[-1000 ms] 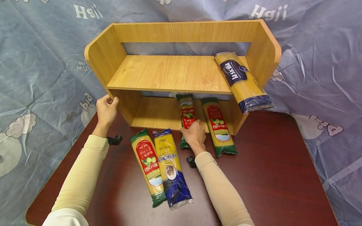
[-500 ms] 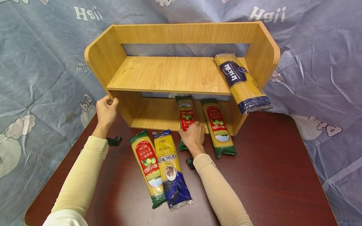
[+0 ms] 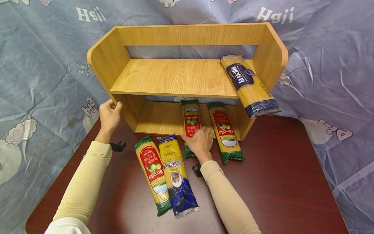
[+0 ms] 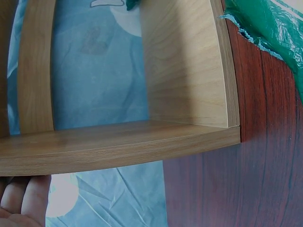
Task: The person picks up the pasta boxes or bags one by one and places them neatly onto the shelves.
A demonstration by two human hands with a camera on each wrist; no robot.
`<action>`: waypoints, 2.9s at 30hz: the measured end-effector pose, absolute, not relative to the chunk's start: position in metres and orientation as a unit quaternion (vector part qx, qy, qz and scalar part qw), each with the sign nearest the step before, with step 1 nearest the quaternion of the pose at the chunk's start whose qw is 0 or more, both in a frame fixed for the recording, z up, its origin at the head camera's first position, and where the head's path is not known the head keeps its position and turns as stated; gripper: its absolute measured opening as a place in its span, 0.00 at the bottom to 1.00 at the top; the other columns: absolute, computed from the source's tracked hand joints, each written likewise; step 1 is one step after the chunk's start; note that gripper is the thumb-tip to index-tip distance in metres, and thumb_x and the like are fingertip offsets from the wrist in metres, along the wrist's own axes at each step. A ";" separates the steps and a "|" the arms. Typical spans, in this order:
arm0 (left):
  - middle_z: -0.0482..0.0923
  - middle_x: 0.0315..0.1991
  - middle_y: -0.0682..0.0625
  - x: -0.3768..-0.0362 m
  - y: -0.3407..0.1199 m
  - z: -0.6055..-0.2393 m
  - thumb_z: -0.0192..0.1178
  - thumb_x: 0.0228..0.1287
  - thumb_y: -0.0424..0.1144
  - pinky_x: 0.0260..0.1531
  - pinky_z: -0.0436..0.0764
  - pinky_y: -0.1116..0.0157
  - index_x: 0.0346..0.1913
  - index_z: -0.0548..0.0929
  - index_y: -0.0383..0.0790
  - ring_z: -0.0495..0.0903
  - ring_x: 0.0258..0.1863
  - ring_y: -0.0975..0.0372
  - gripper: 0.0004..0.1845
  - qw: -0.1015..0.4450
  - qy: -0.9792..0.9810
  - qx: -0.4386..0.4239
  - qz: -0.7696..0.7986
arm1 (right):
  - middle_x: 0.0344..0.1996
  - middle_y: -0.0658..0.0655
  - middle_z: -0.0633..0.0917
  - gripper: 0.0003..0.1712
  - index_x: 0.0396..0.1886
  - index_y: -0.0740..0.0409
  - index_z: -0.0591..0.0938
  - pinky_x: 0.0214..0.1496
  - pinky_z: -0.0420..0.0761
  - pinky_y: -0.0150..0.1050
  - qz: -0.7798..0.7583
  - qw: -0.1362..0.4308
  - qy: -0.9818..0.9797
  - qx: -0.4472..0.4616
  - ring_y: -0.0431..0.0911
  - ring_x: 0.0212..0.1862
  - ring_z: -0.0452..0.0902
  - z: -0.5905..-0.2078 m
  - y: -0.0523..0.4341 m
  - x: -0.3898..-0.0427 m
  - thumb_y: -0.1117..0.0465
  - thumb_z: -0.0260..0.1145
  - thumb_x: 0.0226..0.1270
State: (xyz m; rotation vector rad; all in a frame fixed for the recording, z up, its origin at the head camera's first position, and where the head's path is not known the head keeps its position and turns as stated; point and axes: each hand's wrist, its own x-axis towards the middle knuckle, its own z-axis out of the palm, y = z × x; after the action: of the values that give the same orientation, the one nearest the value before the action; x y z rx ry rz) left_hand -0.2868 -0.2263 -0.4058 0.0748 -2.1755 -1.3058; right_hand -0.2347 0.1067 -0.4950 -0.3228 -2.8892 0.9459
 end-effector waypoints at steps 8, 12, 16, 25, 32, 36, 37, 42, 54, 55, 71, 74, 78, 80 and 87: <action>0.78 0.18 0.48 -0.286 -0.226 -0.405 0.61 0.65 0.33 0.15 0.64 0.72 0.38 0.89 0.33 0.74 0.20 0.67 0.08 0.295 -0.818 0.033 -0.492 | 0.61 0.76 0.66 0.68 0.68 0.75 0.63 0.65 0.65 0.61 0.312 0.061 -0.942 -0.107 0.70 0.63 0.60 -0.495 0.110 -0.230 0.26 0.75 0.45; 0.78 0.18 0.48 -0.285 -0.225 -0.404 0.61 0.65 0.33 0.15 0.65 0.72 0.39 0.89 0.33 0.73 0.20 0.67 0.08 0.293 -0.819 0.034 -0.492 | 0.63 0.75 0.65 0.73 0.72 0.74 0.59 0.67 0.63 0.60 0.319 0.065 -0.940 -0.104 0.69 0.66 0.58 -0.493 0.113 -0.226 0.24 0.75 0.42; 0.78 0.18 0.49 -0.286 -0.225 -0.404 0.61 0.66 0.33 0.16 0.65 0.72 0.39 0.89 0.33 0.74 0.21 0.67 0.08 0.294 -0.818 0.033 -0.493 | 0.69 0.75 0.62 0.78 0.77 0.73 0.53 0.71 0.60 0.60 0.340 0.059 -0.933 -0.104 0.68 0.71 0.55 -0.488 0.115 -0.220 0.23 0.75 0.42; 0.74 0.15 0.52 -0.286 -0.226 -0.404 0.60 0.66 0.33 0.15 0.64 0.72 0.37 0.89 0.33 0.72 0.19 0.67 0.08 0.293 -0.818 0.032 -0.493 | 0.75 0.75 0.54 0.84 0.80 0.68 0.44 0.71 0.60 0.64 0.374 0.055 -0.920 -0.100 0.68 0.75 0.51 -0.471 0.118 -0.208 0.22 0.75 0.40; 0.73 0.15 0.52 -0.285 -0.227 -0.405 0.60 0.65 0.33 0.15 0.63 0.71 0.36 0.89 0.33 0.71 0.18 0.66 0.08 0.296 -0.817 0.031 -0.494 | 0.76 0.74 0.53 0.84 0.81 0.67 0.41 0.72 0.58 0.64 0.389 0.068 -0.915 -0.084 0.68 0.75 0.52 -0.455 0.117 -0.195 0.25 0.77 0.40; 0.73 0.15 0.53 -0.285 -0.226 -0.405 0.61 0.66 0.33 0.16 0.63 0.71 0.37 0.89 0.33 0.72 0.19 0.66 0.08 0.294 -0.816 0.033 -0.497 | 0.76 0.73 0.53 0.84 0.81 0.65 0.41 0.72 0.58 0.64 0.398 0.077 -0.911 -0.079 0.68 0.75 0.52 -0.446 0.117 -0.187 0.25 0.77 0.41; 0.73 0.15 0.53 -0.285 -0.226 -0.405 0.61 0.66 0.33 0.16 0.64 0.71 0.37 0.89 0.33 0.72 0.20 0.66 0.08 0.293 -0.815 0.033 -0.498 | 0.76 0.73 0.53 0.84 0.81 0.65 0.41 0.72 0.58 0.64 0.400 0.079 -0.910 -0.077 0.68 0.75 0.52 -0.444 0.117 -0.185 0.25 0.77 0.41; 0.74 0.16 0.53 -0.286 -0.226 -0.404 0.61 0.66 0.33 0.17 0.65 0.71 0.38 0.89 0.34 0.73 0.21 0.66 0.08 0.292 -0.817 0.035 -0.496 | 0.76 0.74 0.53 0.85 0.81 0.65 0.40 0.72 0.57 0.65 0.406 0.083 -0.907 -0.070 0.68 0.75 0.51 -0.436 0.116 -0.172 0.23 0.76 0.39; 0.79 0.18 0.49 -0.289 -0.226 -0.404 0.60 0.65 0.33 0.17 0.67 0.73 0.36 0.89 0.33 0.77 0.23 0.67 0.09 0.294 -0.817 0.032 -0.495 | 0.77 0.72 0.50 0.86 0.82 0.63 0.38 0.71 0.56 0.68 0.422 0.093 -0.900 -0.061 0.67 0.76 0.46 -0.428 0.109 -0.141 0.23 0.76 0.40; 0.79 0.18 0.49 -0.289 -0.226 -0.403 0.60 0.65 0.33 0.18 0.67 0.72 0.36 0.89 0.33 0.77 0.23 0.67 0.08 0.294 -0.817 0.032 -0.495 | 0.77 0.72 0.50 0.86 0.82 0.63 0.38 0.71 0.56 0.68 0.427 0.091 -0.897 -0.063 0.67 0.76 0.46 -0.427 0.109 -0.138 0.23 0.76 0.39; 0.79 0.18 0.49 -0.288 -0.228 -0.406 0.60 0.66 0.33 0.18 0.68 0.73 0.38 0.89 0.34 0.76 0.23 0.67 0.09 0.289 -0.819 0.035 -0.495 | 0.74 0.68 0.58 0.87 0.82 0.61 0.39 0.70 0.59 0.67 0.448 0.073 -0.887 -0.085 0.63 0.72 0.53 -0.427 0.099 -0.090 0.25 0.79 0.36; 0.80 0.19 0.50 -0.288 -0.228 -0.407 0.61 0.66 0.34 0.19 0.69 0.72 0.38 0.89 0.34 0.77 0.23 0.67 0.09 0.289 -0.818 0.036 -0.497 | 0.73 0.67 0.58 0.88 0.82 0.62 0.38 0.70 0.59 0.66 0.451 0.065 -0.886 -0.087 0.62 0.72 0.53 -0.433 0.097 -0.081 0.26 0.80 0.35; 0.81 0.21 0.50 -0.287 -0.227 -0.406 0.61 0.67 0.35 0.19 0.70 0.71 0.39 0.89 0.34 0.78 0.24 0.67 0.09 0.288 -0.817 0.034 -0.498 | 0.73 0.67 0.57 0.87 0.82 0.62 0.38 0.69 0.60 0.68 0.455 0.055 -0.884 -0.090 0.63 0.72 0.54 -0.441 0.093 -0.068 0.26 0.80 0.36; 0.82 0.21 0.49 -0.287 -0.227 -0.406 0.61 0.67 0.35 0.19 0.70 0.71 0.40 0.89 0.34 0.78 0.24 0.67 0.09 0.286 -0.817 0.034 -0.499 | 0.73 0.67 0.57 0.87 0.82 0.61 0.38 0.68 0.61 0.69 0.457 0.047 -0.883 -0.093 0.63 0.72 0.54 -0.444 0.090 -0.062 0.26 0.80 0.36; 0.81 0.21 0.48 -0.286 -0.227 -0.406 0.61 0.67 0.35 0.17 0.68 0.71 0.40 0.90 0.36 0.76 0.22 0.67 0.09 0.286 -0.817 0.034 -0.499 | 0.73 0.66 0.56 0.87 0.82 0.59 0.37 0.69 0.58 0.69 0.465 0.034 -0.878 -0.107 0.64 0.72 0.52 -0.453 0.087 -0.049 0.31 0.83 0.37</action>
State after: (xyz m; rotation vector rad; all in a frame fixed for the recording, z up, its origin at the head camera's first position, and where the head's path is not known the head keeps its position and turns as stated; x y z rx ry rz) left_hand -0.2857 -0.2273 -0.4063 0.0898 -2.1853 -1.3334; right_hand -0.0486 0.0867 -0.4533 -0.3289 -2.7002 1.4289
